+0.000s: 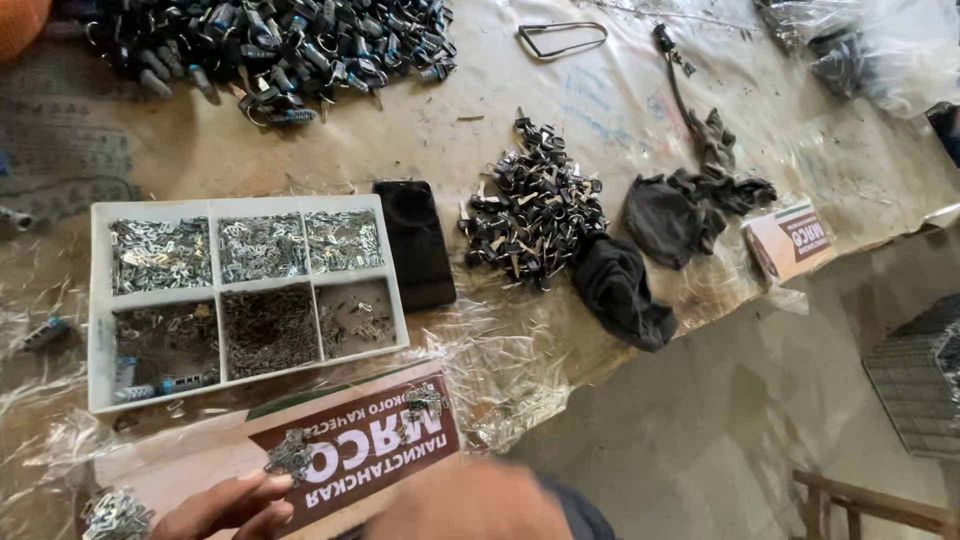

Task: The person sits at a workbench assembling small metal fittings by hand. They pick a cylindrical metal body and a spring from a compartment tray, insert the spring into the body, press the parts together, and set the finished assembly aside, repeating the cycle with new components.

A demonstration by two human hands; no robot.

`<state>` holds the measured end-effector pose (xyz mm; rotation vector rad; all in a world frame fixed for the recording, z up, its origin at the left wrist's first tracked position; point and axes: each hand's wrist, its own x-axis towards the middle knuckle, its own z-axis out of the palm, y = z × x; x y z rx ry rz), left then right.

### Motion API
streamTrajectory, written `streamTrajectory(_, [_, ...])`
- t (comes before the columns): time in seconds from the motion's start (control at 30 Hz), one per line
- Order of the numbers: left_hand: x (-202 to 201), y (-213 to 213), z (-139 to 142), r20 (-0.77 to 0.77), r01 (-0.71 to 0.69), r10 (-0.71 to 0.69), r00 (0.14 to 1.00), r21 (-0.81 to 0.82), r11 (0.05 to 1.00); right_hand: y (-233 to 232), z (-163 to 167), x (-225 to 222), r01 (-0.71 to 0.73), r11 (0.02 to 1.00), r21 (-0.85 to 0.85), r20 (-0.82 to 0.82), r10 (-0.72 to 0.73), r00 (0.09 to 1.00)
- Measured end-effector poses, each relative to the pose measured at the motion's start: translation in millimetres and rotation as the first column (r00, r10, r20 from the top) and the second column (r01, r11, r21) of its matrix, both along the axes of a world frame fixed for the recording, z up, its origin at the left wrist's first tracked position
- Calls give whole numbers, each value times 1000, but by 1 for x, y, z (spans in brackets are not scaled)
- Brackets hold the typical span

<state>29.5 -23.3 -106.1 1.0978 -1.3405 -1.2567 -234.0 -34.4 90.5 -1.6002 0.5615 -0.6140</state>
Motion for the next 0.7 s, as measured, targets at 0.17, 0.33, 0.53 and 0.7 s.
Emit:
streamTrajectory(0.17, [6, -11, 2, -563, 156, 83, 822, 363, 919, -111, -8, -49, 433, 275, -858, -111, -924, 366])
streamTrajectory(0.33, [2, -25, 12, -535, 124, 55, 843, 292, 948, -192, -32, -128, 202, 404, -892, -395, -915, 87])
streamTrajectory(0.53, [-3, -36, 19, -147, 10, 36, 989, 299, 954, -230, -64, -147, 7, 658, -753, -656, -752, 58])
streamTrajectory(0.7, [-9, -30, 45, 62, -113, 109, 992, 54, 992, -235, -64, -156, 56, 639, -767, -627, -765, 147])
